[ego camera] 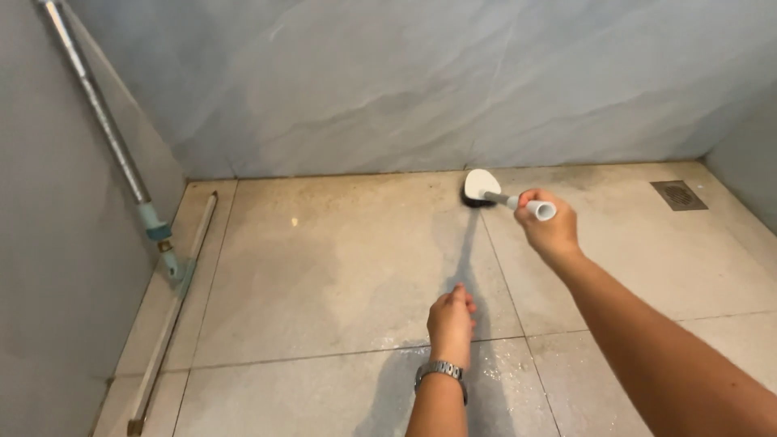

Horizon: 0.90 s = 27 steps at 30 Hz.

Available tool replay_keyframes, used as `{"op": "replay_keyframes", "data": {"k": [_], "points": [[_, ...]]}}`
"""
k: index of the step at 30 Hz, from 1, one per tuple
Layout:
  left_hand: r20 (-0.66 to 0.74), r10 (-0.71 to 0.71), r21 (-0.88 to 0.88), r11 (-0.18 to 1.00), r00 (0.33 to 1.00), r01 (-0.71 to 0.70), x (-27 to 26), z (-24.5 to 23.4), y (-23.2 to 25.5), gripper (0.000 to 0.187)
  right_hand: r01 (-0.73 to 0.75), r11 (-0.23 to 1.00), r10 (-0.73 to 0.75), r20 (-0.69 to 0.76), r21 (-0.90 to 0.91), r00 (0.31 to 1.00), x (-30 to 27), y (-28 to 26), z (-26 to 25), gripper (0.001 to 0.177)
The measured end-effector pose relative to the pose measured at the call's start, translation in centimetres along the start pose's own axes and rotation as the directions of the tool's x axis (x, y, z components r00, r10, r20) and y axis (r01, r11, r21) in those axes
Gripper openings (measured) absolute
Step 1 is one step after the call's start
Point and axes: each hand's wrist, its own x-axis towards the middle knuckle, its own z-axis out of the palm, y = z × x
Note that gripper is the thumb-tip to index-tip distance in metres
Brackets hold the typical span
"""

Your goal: Cleaning the floor of a bathroom using a water sprayer, a squeegee, and a floor brush.

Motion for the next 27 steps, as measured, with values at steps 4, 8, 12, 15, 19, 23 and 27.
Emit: {"op": "replay_keyframes", "data": {"k": [4,8,12,15,19,23,27], "points": [[-0.007,-0.034,0.056,0.998,0.999,0.035,0.0,0.4,-0.1,0.041,-0.070,0.973,0.044,0.119,0.221,0.992,-0.7,0.4,-1.8,0.007],[0.021,0.161,0.160,0.974,0.987,-0.162,1.0,1.9,-1.4,0.044,-0.011,0.983,-0.010,0.116,0.186,0.993,-2.1,-0.2,-2.7,0.007],[0.019,0.190,0.261,0.947,0.982,-0.188,1.9,4.1,-3.6,0.049,-0.020,0.992,0.005,0.119,0.124,0.993,-2.8,-3.6,-2.7,0.009],[0.109,0.223,0.301,0.921,0.969,-0.246,0.3,5.7,-4.3,0.048,-0.011,0.989,-0.007,0.116,0.149,0.993,-3.5,-5.8,-3.4,0.012],[0.286,0.200,0.312,0.905,0.937,-0.288,-0.3,4.9,-3.6,0.049,0.055,0.989,-0.066,0.074,0.141,0.995,-4.3,-5.9,-2.6,0.019],[0.182,0.156,0.344,0.915,0.971,-0.211,2.1,2.1,-3.9,0.046,0.044,0.992,-0.049,0.040,0.115,0.998,-1.2,-4.4,-1.4,0.020],[0.215,0.076,0.028,0.996,0.974,-0.084,3.1,-2.1,-2.0,0.040,0.085,0.944,-0.083,-0.020,0.317,0.996,1.9,-1.1,-1.1,0.018]]}}
